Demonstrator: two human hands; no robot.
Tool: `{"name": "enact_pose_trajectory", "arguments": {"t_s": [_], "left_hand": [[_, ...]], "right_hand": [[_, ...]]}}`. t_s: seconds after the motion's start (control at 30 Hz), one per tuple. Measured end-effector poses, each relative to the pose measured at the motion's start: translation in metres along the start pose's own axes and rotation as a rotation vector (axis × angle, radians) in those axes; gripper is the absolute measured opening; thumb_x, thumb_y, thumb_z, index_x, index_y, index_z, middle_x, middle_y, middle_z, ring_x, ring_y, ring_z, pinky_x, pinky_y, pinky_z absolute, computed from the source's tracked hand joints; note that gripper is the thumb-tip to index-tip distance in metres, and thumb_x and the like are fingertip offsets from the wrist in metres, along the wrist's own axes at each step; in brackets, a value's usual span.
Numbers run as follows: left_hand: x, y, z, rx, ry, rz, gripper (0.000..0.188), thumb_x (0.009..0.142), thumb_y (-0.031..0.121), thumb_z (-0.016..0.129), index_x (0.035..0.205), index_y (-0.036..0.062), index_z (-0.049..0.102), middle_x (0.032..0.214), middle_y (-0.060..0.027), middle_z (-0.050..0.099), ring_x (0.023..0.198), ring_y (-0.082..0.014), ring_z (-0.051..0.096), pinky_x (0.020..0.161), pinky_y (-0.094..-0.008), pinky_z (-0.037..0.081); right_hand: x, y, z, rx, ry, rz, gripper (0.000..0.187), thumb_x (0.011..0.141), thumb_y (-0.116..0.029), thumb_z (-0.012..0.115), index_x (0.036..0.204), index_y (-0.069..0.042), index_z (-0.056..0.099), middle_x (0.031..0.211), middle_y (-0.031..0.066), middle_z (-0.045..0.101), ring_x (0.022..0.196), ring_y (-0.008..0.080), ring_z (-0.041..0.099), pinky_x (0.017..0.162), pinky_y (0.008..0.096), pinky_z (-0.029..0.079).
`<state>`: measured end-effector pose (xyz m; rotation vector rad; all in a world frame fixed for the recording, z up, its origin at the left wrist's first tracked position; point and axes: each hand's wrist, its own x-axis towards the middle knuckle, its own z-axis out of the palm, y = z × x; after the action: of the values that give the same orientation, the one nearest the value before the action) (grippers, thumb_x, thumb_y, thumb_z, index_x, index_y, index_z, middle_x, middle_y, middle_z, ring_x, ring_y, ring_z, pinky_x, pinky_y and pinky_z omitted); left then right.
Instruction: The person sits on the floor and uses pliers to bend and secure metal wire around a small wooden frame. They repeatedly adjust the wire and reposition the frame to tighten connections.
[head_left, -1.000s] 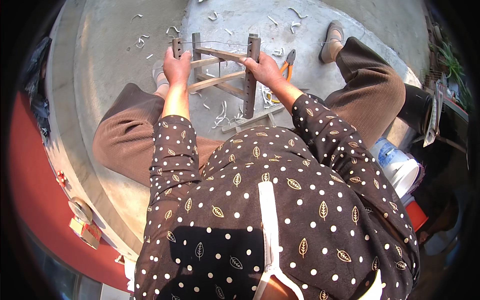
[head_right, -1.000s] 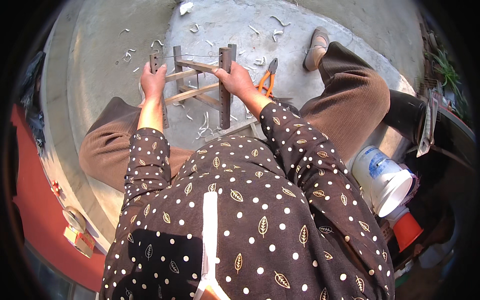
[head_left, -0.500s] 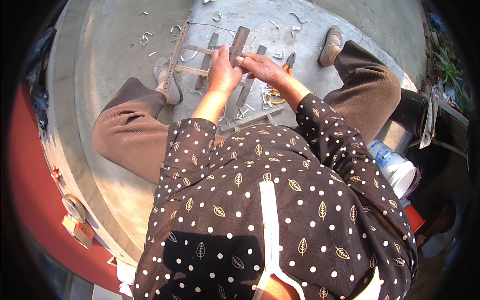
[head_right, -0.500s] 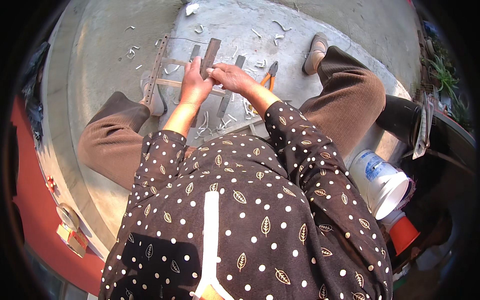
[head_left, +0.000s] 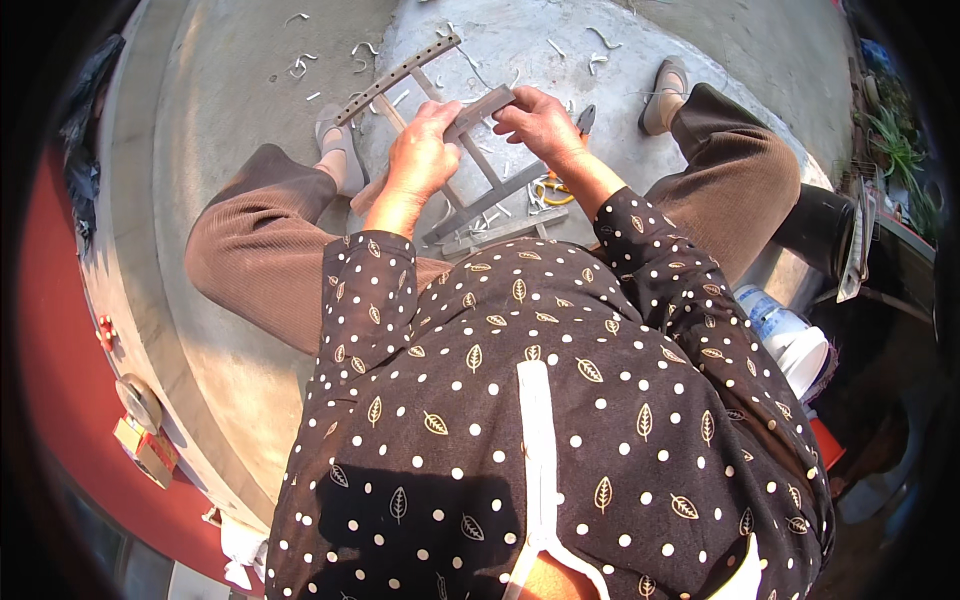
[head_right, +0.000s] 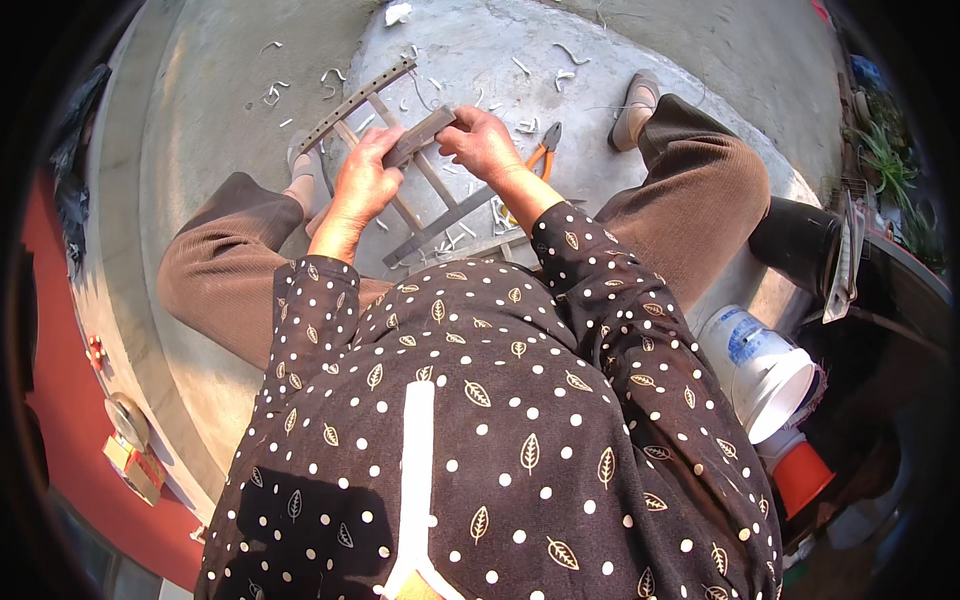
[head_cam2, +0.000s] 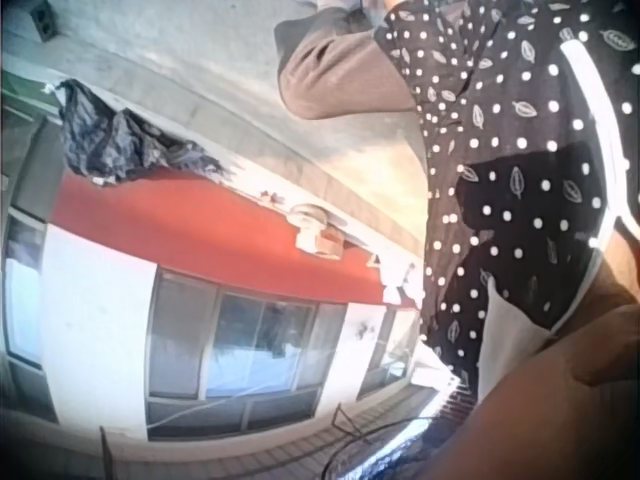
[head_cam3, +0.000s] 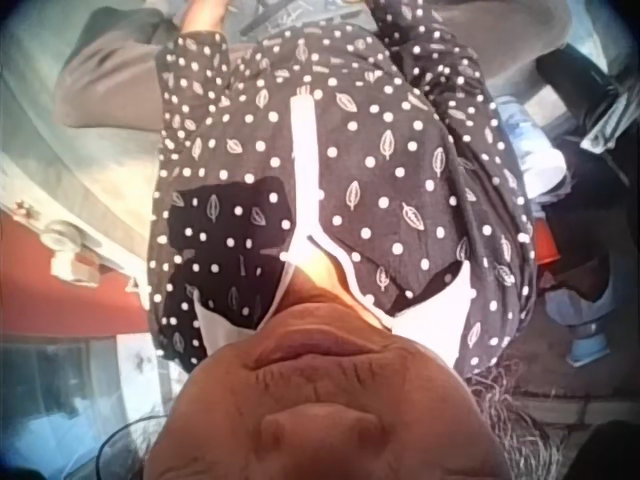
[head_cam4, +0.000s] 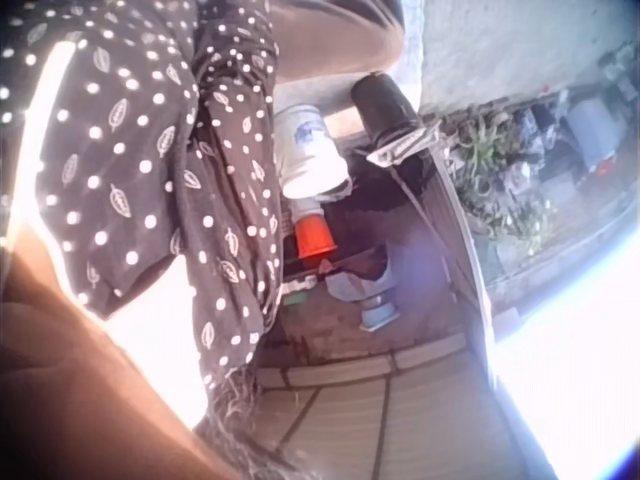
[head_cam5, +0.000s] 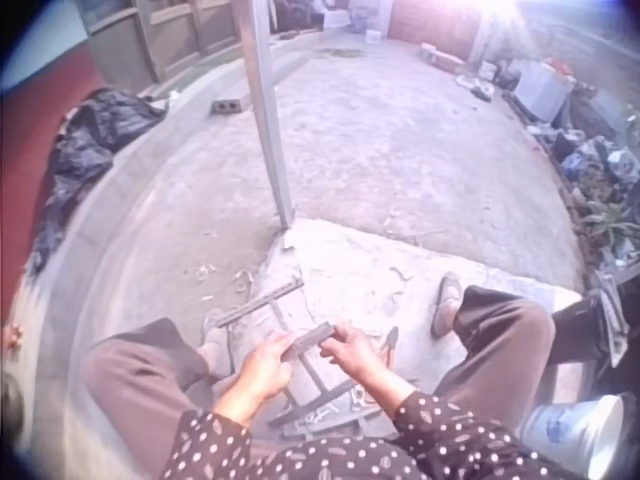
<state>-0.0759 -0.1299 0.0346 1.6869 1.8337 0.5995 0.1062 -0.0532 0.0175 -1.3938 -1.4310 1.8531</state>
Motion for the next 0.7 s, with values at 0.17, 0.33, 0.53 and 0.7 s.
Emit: {"name": "enact_pose_trajectory", "arguments": {"t_s": [0.17,0.33,0.53,0.7], "left_hand": [[-0.002,0.01,0.0,0.153,0.145,0.046,0.05,0.068,0.002,0.058,0.119,0.0039,0.058,0.111,-0.0143,0.06,0.106,-0.0347,0.057,0.09,-0.0412,0.047],[0.006,0.009,0.002,0.08,0.249,0.054,0.047,0.07,0.006,0.06,0.118,0.0072,0.06,0.115,-0.0124,0.06,0.105,-0.0338,0.057,0.089,-0.0435,0.047],[0.007,0.006,0.003,0.112,0.227,0.052,0.047,0.071,0.008,0.061,0.118,0.0083,0.061,0.116,-0.0124,0.061,0.106,-0.0336,0.056,0.093,-0.0414,0.046],[0.01,0.0,-0.008,0.056,0.29,-0.035,0.049,0.071,0.01,0.065,0.119,0.0083,0.061,0.114,-0.0127,0.063,0.106,-0.0327,0.056,0.093,-0.0405,0.045]], "right_hand": [[-0.009,-0.013,0.014,0.274,-0.053,0.106,0.024,0.083,-0.016,0.064,0.1,0.0,0.06,0.095,0.0081,0.068,0.081,0.0147,0.066,0.068,0.0259,0.051],[-0.013,-0.019,0.029,0.387,-0.068,0.136,0.021,0.081,-0.016,0.064,0.096,-0.002,0.061,0.087,0.0071,0.068,0.073,0.0139,0.066,0.064,0.0262,0.052],[-0.014,-0.015,0.039,0.294,0.018,0.158,0.021,0.084,-0.021,0.06,0.09,-0.002,0.063,0.081,0.008,0.067,0.068,0.0147,0.066,0.058,0.027,0.052],[-0.011,-0.01,0.009,0.129,-0.08,0.11,0.032,0.087,-0.028,0.062,0.105,-0.002,0.062,0.097,0.0111,0.067,0.082,0.0169,0.066,0.068,0.0277,0.05]]}}
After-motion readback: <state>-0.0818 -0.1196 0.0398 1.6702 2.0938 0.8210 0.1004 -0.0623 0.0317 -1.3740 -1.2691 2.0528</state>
